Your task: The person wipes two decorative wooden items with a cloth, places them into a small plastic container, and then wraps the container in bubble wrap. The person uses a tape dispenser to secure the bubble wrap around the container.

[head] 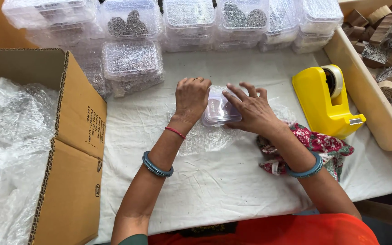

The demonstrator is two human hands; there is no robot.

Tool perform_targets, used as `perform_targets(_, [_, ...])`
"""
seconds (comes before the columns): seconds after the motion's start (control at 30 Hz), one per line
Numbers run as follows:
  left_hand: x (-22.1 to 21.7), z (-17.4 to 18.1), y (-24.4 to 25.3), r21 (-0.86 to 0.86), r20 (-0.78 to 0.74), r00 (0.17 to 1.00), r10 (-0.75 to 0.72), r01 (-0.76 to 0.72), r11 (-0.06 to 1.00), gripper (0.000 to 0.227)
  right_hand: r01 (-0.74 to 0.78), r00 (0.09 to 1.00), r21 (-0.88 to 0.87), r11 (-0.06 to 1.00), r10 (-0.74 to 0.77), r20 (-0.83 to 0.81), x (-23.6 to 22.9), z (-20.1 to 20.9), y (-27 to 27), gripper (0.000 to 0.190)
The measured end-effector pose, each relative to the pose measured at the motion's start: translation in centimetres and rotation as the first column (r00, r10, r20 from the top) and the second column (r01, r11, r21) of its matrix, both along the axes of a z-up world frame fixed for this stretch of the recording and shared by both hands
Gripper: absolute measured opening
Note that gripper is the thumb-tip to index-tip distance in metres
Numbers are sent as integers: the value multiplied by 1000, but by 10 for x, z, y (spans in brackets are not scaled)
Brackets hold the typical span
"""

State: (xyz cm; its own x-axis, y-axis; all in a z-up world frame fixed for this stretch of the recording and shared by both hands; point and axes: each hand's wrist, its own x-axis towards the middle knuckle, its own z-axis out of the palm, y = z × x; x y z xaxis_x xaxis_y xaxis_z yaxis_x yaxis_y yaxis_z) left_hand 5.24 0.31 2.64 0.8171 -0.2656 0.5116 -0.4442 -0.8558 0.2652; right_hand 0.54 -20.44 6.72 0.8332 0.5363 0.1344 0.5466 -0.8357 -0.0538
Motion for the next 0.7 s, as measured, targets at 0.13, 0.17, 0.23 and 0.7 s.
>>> perform_targets(0.13, [1, 3, 0, -115, 101, 995, 24, -12, 993, 7, -152, 980, -2, 988, 151, 130, -2, -13, -2, 95])
perform_targets(0.17, [-2, 1, 1, -163, 117, 993, 34, -14, 986, 9, -214, 963, -3, 977, 212, 166, -5, -20, -3, 89])
perform_targets(0.23, [-7, 2, 1, -206, 103, 994, 48, -26, 978, 10, -228, 959, -25, 973, 229, 169, -3, -20, -1, 88])
perform_targets(0.7, [-14, -9, 6, -267, 100, 992, 74, -45, 963, 14, -62, 988, -22, 998, 58, -144, 23, -1, 0, 118])
